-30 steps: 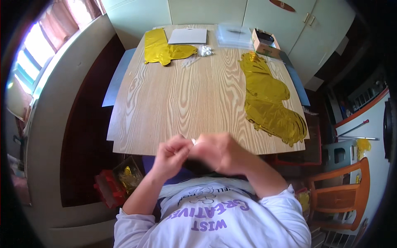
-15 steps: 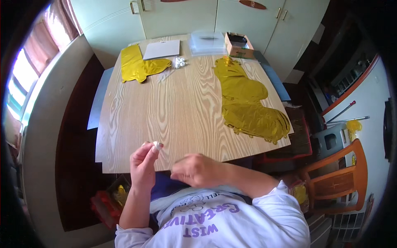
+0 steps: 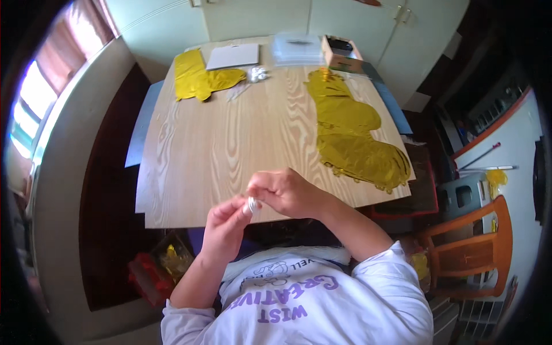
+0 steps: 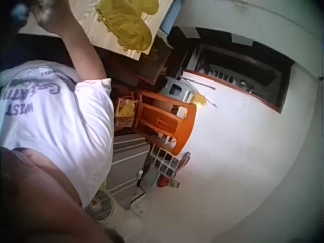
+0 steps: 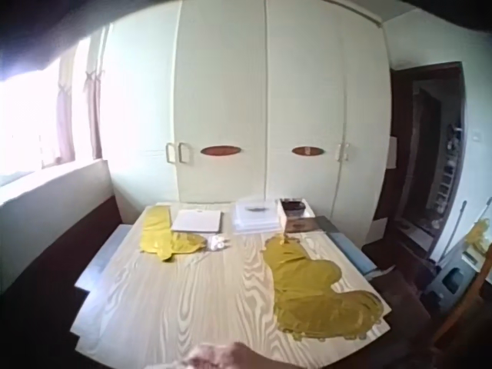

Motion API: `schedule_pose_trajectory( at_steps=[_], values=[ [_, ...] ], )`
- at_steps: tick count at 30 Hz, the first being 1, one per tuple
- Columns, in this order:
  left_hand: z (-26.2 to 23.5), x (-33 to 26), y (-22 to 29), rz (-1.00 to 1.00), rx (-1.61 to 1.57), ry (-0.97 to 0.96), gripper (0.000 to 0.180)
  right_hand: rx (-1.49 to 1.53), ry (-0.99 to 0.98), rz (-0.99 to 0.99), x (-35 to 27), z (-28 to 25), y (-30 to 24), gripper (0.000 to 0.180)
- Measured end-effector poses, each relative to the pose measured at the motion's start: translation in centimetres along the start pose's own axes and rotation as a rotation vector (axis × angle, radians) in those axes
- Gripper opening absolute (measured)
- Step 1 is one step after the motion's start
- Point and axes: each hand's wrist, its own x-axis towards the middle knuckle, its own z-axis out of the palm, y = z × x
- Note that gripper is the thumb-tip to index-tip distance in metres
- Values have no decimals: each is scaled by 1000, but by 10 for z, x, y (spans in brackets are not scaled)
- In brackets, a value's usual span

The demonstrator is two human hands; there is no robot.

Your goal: Packaging items into gold foil pouches and tying components with string.

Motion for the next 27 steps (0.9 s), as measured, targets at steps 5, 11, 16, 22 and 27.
schedule_pose_trajectory(
  at_steps=[5, 11, 16, 22, 27],
  values=[
    [-7, 9, -4, -31, -247, 61, 15, 150, 30, 100, -18, 26, -3, 18],
    [-15, 3, -19, -19, 108, 47, 15, -409, 120, -163, -12, 5, -9, 7],
    [-12, 6, -12, -128, -84, -27, 13, 151, 149, 170, -14, -20, -1, 15],
    [-10, 9, -14, -128, -185, -39, 14, 584, -13, 133, -26, 6, 13, 41],
    [-8, 13, -16, -207, -130, 4, 16, -60, 60, 11, -25, 6, 2, 36]
  ],
)
